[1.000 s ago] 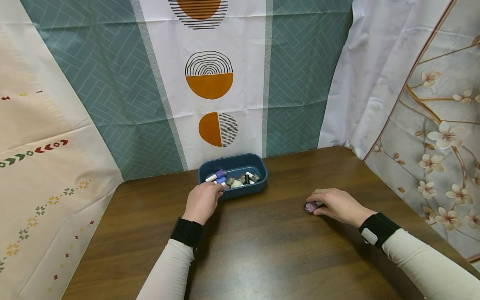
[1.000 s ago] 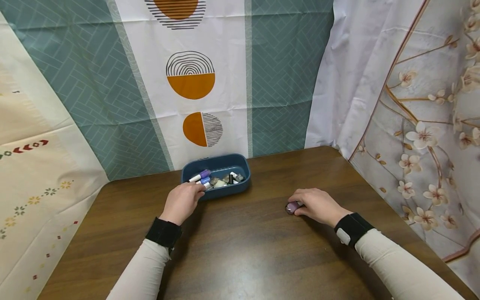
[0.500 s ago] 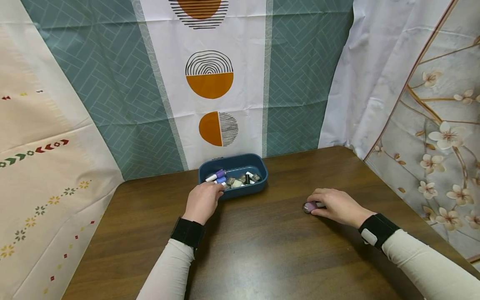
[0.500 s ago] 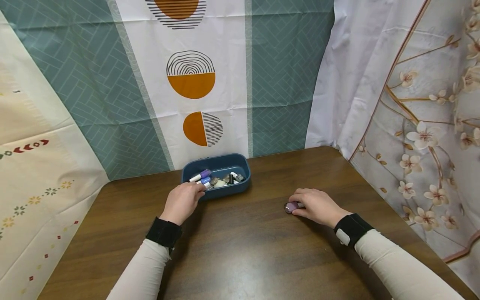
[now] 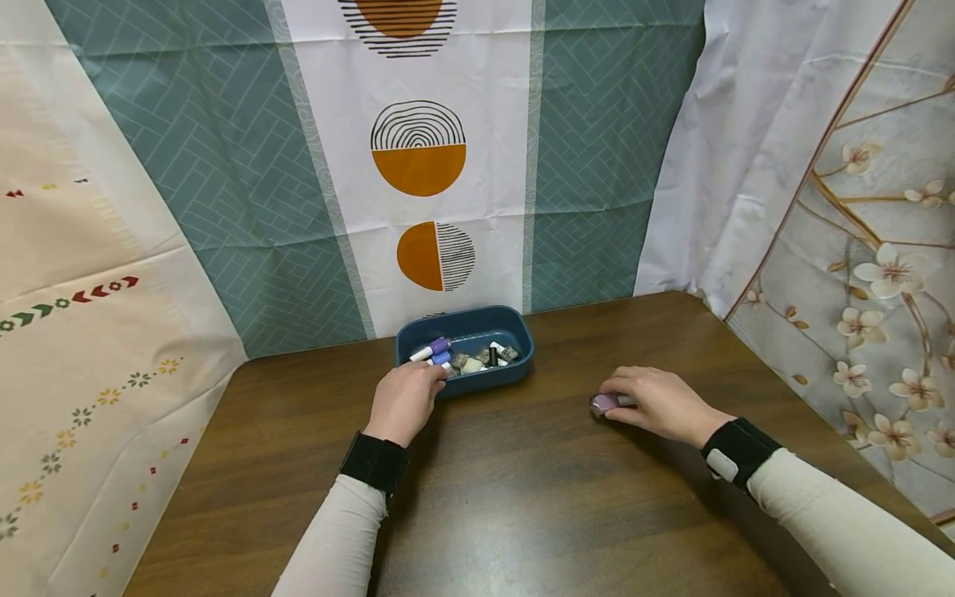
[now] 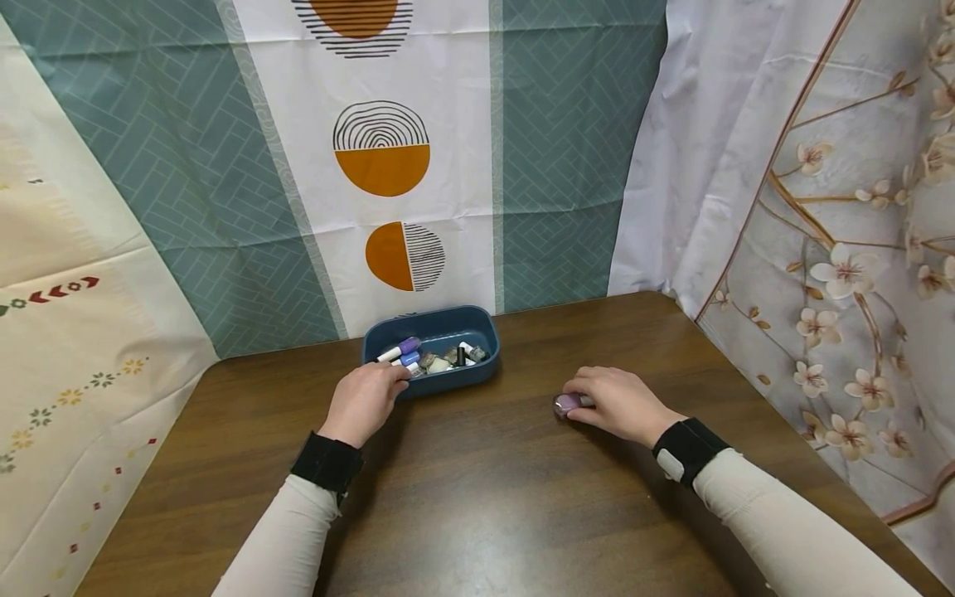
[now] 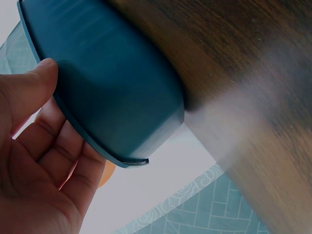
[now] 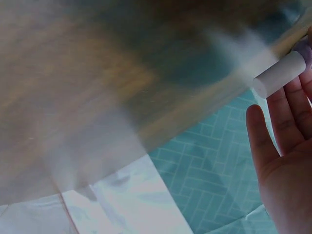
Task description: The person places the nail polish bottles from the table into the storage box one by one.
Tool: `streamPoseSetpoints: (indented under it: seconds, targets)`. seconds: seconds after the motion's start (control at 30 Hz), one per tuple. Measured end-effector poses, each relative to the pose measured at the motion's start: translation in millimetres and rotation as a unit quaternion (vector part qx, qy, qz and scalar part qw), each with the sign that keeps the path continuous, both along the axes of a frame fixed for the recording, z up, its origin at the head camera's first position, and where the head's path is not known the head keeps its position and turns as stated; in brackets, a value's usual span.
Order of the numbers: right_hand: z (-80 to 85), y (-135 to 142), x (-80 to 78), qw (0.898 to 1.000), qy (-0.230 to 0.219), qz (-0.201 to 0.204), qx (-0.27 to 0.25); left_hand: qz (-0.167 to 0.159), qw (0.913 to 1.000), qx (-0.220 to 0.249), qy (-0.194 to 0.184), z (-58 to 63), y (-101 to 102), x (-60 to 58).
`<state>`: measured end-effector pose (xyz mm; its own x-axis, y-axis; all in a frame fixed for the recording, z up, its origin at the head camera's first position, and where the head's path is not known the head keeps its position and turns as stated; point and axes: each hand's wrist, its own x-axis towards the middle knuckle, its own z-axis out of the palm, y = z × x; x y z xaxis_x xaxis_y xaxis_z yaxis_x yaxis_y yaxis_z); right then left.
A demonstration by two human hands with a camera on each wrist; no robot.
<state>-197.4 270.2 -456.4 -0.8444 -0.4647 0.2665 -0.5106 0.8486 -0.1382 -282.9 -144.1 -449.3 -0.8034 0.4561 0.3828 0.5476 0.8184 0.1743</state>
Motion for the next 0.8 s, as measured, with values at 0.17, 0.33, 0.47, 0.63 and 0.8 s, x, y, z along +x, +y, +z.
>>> streamPoseSetpoints:
  seconds: [0.17, 0.33, 0.47, 0.63, 0.8]
  targets:
    - [4.0, -10.6, -7.3, 1.000, 0.019, -0.001, -0.007, 0.001, 1.0000, 0.000, 0.002, -0.3, -0.1, 0.0]
    - [10.9, -25.2, -14.2, 0.999, 0.040, -0.006, -0.008, 0.000, 1.0000, 0.000, 0.004, -1.4, 0.0, -0.3]
    - [14.5, -36.7, -20.7, 0.999, 0.053, -0.008, -0.008, -0.003, 1.0000, -0.001, 0.008, -2.2, -0.6, -0.4]
    - [20.5, -50.1, -27.9, 0.998, 0.067, -0.012, -0.018, -0.007, 0.9999, 0.000, 0.013, -1.2, -0.8, 0.0]
    - [28.2, -65.3, -37.1, 0.997, 0.066, -0.016, -0.020, -0.005, 0.9999, -0.001, 0.012, -1.5, -1.5, 0.1]
